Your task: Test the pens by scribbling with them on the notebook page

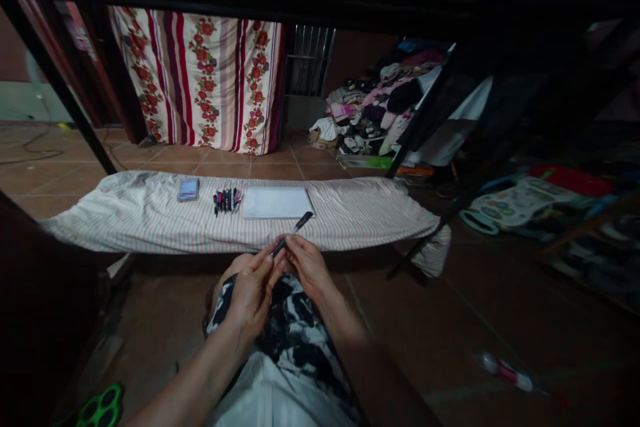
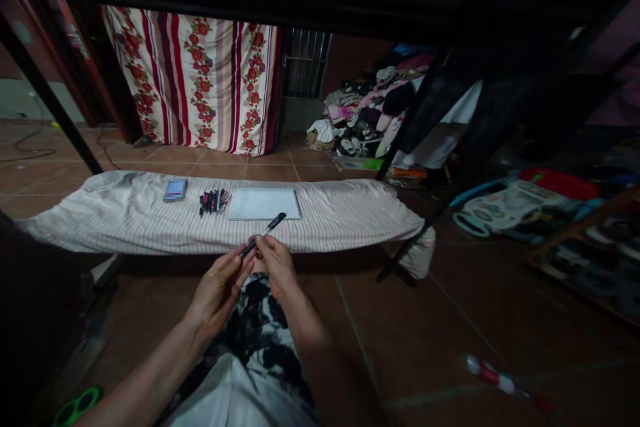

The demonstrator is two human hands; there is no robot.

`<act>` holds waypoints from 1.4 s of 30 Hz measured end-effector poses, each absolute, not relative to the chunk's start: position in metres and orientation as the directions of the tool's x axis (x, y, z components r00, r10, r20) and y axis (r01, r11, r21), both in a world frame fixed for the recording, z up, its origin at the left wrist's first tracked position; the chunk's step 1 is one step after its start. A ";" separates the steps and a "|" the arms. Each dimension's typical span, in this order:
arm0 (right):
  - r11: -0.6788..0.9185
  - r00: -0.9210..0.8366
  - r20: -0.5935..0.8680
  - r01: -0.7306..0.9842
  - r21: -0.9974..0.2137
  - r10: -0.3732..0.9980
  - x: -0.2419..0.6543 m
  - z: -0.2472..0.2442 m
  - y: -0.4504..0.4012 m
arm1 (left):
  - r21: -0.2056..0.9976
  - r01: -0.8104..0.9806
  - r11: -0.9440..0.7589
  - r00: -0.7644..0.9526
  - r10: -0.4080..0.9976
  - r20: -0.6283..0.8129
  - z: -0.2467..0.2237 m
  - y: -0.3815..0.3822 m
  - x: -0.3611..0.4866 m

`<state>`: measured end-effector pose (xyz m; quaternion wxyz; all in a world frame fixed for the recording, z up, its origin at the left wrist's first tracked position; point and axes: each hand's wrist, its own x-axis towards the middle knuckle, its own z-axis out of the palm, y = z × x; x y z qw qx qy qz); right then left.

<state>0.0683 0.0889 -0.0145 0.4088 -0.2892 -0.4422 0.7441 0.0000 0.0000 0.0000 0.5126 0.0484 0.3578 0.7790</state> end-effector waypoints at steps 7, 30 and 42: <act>-0.341 -0.408 -0.109 -0.554 -0.759 0.907 0.078 -0.004 0.085 | 0.603 -0.786 -0.135 -0.442 0.804 -0.397 -0.014 -0.006 0.004; -0.364 -0.815 -0.171 -0.052 -0.930 0.553 0.073 -0.030 0.128 | 0.652 -0.751 -0.104 -0.371 0.883 -0.288 -0.034 0.020 -0.040; -0.371 -0.684 -0.076 -0.296 -0.880 0.726 0.083 -0.020 0.111 | 0.528 -0.806 -0.267 -0.540 0.696 -0.473 -0.005 0.024 -0.029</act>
